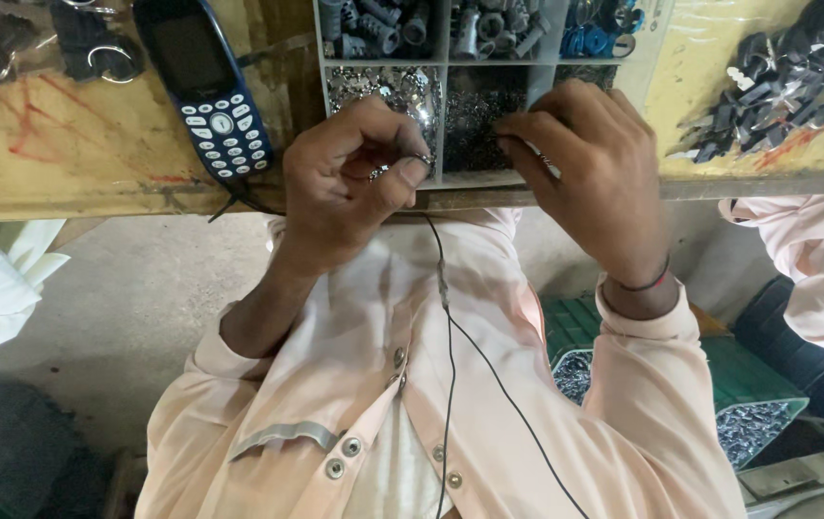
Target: The person sits at a workbench and assembles keychains by hand, threading split rings through plastic key heads and pressing parts together. They place finished pieces aside and pick new components from a compartment tray, occasionally sorting small metal parts into the tray's sections.
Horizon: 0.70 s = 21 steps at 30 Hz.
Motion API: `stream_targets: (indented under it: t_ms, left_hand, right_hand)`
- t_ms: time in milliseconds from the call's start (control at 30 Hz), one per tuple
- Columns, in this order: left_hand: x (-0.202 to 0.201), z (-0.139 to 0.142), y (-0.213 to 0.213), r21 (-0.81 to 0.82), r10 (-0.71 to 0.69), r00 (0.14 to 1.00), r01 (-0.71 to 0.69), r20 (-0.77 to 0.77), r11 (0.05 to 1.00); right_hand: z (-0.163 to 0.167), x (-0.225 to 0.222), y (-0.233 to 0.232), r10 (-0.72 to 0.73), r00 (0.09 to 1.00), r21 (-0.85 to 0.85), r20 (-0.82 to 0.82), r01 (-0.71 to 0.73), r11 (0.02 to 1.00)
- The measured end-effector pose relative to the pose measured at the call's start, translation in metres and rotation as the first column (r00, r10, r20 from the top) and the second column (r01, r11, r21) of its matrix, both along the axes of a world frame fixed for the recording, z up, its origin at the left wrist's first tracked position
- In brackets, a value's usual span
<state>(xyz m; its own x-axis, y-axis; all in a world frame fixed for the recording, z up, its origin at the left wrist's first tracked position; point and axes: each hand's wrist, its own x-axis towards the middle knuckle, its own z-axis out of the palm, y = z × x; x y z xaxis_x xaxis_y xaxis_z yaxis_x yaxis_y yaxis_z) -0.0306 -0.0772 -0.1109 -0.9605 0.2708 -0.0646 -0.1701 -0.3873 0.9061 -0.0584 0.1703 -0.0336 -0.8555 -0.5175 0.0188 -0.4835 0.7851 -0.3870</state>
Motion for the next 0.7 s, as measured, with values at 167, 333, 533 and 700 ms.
stream_targets:
  t_ms: [167,333,533,700]
  left_hand:
    - [-0.005,0.003,-0.005,0.037,-0.052,0.998,0.053,-0.029,0.998]
    - [-0.008,0.006,-0.007,-0.055,-0.076,0.996,0.073,-0.056,0.996]
    - [-0.011,0.009,-0.011,-0.101,-0.098,0.993,0.091,-0.065,0.991]
    - [-0.014,0.008,-0.014,-0.076,-0.089,0.983,0.077,-0.160,0.994]
  right_hand:
    - [-0.008,-0.009,-0.007,0.131,0.991,0.131,-0.018,-0.128,0.983]
    - [-0.023,-0.014,-0.017,0.212,0.977,0.268,-0.020,-0.199,0.943]
    - [-0.001,-0.020,-0.026,0.143,0.989,0.211,0.044,-0.149,0.966]
    - [0.008,-0.011,-0.008,-0.129,0.931,-0.208,0.341,0.208,0.956]
